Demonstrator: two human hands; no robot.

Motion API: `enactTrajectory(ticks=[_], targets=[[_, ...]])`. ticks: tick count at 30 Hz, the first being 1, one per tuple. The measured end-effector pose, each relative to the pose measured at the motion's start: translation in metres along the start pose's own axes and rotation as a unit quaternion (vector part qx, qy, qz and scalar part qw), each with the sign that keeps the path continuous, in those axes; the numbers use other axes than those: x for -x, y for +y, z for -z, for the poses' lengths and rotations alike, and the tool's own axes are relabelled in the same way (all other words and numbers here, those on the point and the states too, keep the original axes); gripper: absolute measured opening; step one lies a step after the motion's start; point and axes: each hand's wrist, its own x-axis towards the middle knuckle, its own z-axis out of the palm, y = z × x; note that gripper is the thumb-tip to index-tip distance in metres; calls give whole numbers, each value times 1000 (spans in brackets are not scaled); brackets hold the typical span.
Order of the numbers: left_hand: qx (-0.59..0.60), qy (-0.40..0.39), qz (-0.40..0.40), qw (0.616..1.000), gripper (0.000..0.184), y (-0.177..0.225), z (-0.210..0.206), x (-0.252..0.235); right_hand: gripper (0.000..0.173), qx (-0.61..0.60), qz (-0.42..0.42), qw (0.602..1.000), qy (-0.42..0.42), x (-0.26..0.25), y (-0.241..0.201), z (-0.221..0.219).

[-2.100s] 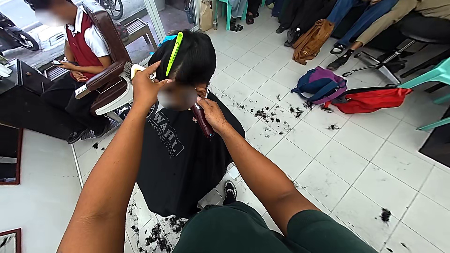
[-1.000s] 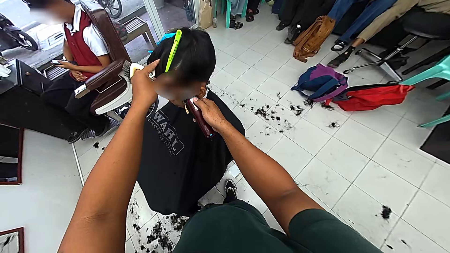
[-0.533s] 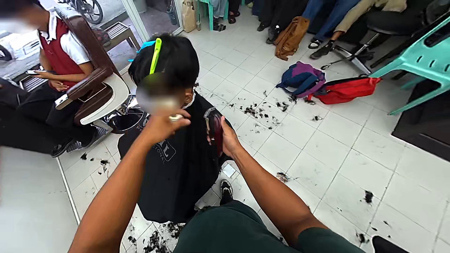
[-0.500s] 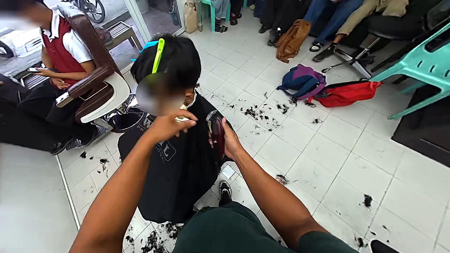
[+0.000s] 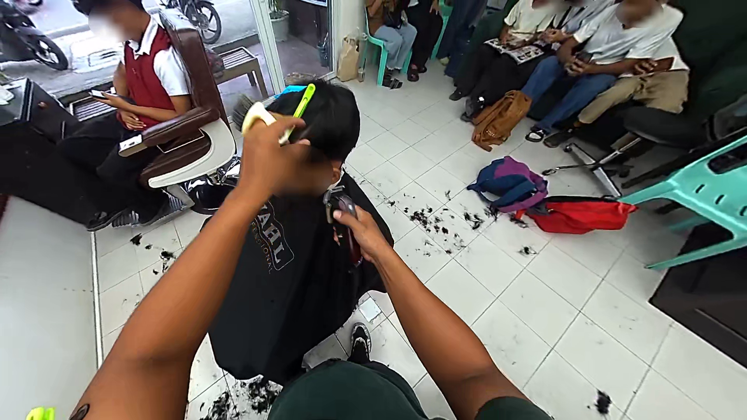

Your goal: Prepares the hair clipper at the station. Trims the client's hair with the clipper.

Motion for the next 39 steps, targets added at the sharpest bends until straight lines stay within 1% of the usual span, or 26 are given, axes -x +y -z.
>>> enactTrajectory(ticks=[2, 4, 6, 11, 15, 19, 24, 28, 32, 36, 39], targets=[[-18, 16, 37, 999, 47, -15, 4, -10, 40, 8, -4, 1000, -12, -14, -6, -13], [-15, 8, 51, 999, 55, -26, 3, -12, 42, 14, -6, 1000, -8, -25, -12, -25], [-12, 0, 49, 999, 59, -32, -1, -11, 43, 31, -11, 999, -8, -33, -19, -31], [-30, 0, 52, 998, 58, -37, -8, -9, 45, 55, 1, 998, -5, -41, -23, -36], [-34, 0, 63, 997, 57, -38, -10, -10, 45, 67, 54, 996, 11, -44, -14, -38], [-37, -5, 68, 997, 58, -38, -9, -11, 44, 60, 39, 997, 16, -44, -16, -39], [-32, -4, 65, 997, 57, -38, -9, -11, 45, 46, 61, 997, 11, -44, -15, -40], [-41, -9, 69, 997, 57, -38, -9, -13, 48, 79, 23, 997, 16, -43, -20, -39], [-40, -9, 65, 997, 57, -39, -9, -14, 47, 68, 57, 996, 20, -43, -19, -41], [-34, -15, 66, 997, 57, -40, -9, -15, 47, 74, 36, 996, 19, -44, -20, -41], [-27, -18, 68, 997, 58, -41, -8, -16, 50, 62, 46, 997, 20, -42, -21, -42]])
